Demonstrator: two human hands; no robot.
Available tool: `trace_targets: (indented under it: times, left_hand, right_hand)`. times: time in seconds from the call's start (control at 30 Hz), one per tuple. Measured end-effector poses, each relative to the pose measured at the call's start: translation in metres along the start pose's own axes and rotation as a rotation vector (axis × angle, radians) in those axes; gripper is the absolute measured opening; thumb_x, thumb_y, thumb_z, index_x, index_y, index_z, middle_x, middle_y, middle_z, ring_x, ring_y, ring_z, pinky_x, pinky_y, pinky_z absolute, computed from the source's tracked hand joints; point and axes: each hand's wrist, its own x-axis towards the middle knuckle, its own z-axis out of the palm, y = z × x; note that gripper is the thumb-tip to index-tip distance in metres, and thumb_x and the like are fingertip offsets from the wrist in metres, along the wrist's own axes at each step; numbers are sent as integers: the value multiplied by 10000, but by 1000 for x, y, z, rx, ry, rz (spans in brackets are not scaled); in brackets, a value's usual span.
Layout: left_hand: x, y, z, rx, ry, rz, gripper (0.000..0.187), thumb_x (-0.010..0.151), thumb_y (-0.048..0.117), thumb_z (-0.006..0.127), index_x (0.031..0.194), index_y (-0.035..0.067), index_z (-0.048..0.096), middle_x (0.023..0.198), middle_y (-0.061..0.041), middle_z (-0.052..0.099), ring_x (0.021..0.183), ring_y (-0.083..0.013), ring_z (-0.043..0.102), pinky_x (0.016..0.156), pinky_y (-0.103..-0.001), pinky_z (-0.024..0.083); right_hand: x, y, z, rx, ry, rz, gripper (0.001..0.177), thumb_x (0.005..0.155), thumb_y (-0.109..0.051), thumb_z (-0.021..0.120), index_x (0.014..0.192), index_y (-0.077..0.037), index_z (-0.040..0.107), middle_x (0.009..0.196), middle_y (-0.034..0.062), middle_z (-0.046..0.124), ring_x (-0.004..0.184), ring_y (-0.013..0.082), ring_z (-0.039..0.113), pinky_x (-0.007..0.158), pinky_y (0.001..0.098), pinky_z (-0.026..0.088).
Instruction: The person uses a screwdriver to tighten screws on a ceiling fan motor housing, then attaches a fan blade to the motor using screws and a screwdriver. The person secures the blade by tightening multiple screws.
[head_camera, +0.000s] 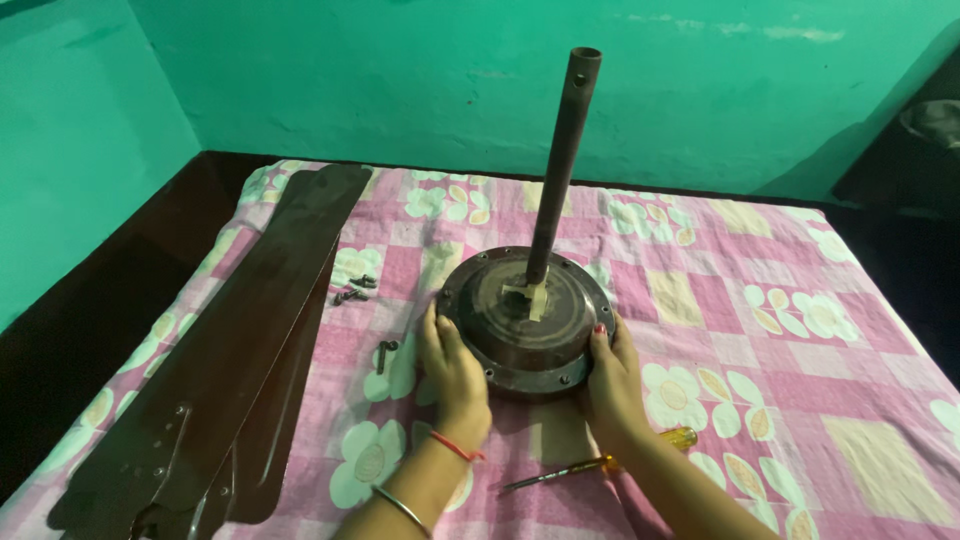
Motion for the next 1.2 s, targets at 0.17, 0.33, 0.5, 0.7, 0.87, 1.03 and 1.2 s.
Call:
trace_targets:
  times: [0.17, 0.33, 0.5, 0.7, 0.87, 1.03, 1.2]
  left_hand:
    - [-3, -2, -4, 57, -19, 60, 501, 1072, 246, 375, 1490, -25, 430, 1550, -209, 473, 1443, -321, 452, 1178, -402, 340]
    - [-24, -12, 2, 245, 69, 228, 485, 1089, 201, 364, 1498, -56, 407, 1549, -273, 442, 1438, -382, 437, 1186, -429, 335]
    - [-16, -8, 0, 323, 63, 198, 467, 1084, 169, 388, 1490, -60, 422, 1537, -284, 434, 1427, -410, 411, 1171, -452, 316]
    - [33, 25, -24, 415, 59, 555, 354, 1027, 78, 515, 1359, -16, 589, 1349, -234, 618, 1311, -399, 556, 1133, -457, 431]
    - [98, 40, -82, 741, -17, 466, 159, 869, 112, 714, 1013, 67, 761, 1028, -124, 747, 979, -313, 710, 847, -403, 557]
    - [133, 32, -136, 792, -113, 364, 111, 746, 91, 774, 837, 54, 824, 824, -160, 757, 755, -312, 752, 696, -378, 594]
    - [140, 44, -145, 761, -417, -236, 161, 740, 164, 810, 868, 66, 813, 801, -165, 799, 731, -287, 789, 679, -401, 629]
  right_hand:
    - [6, 0, -1, 47, -35, -25, 420, 1067, -155, 374, 1458, -47, 483, 1298, 93, 646, 1108, 177, 629, 955, 330, 528]
    - [26, -2, -14, -57, -73, -5, 437, 1067, -158, 384, 1468, -36, 505, 1291, 105, 655, 1101, 182, 625, 943, 332, 520]
    - [18, 3, -11, -456, 20, -382, 512, 1092, -195, 438, 1549, 14, 340, 1541, 151, 480, 1408, 259, 470, 1154, 363, 362]
    - [-48, -27, 36, -930, -212, -1170, 614, 1047, -120, 528, 1580, 73, 295, 1649, 300, 316, 1577, 475, 219, 1272, 484, 253]
    - [-62, -35, 107, -1011, -460, -1095, 319, 935, -76, 636, 1250, -30, 656, 1422, 172, 590, 1369, 391, 546, 1078, 440, 492]
    - [-34, -21, 161, -1182, -655, -766, 220, 853, -64, 667, 1053, -34, 756, 1118, 138, 730, 989, 341, 709, 853, 418, 570]
    - [-11, 9, 200, -1467, -701, -518, 226, 831, -95, 690, 1029, -107, 797, 915, 187, 734, 887, 358, 724, 775, 440, 587]
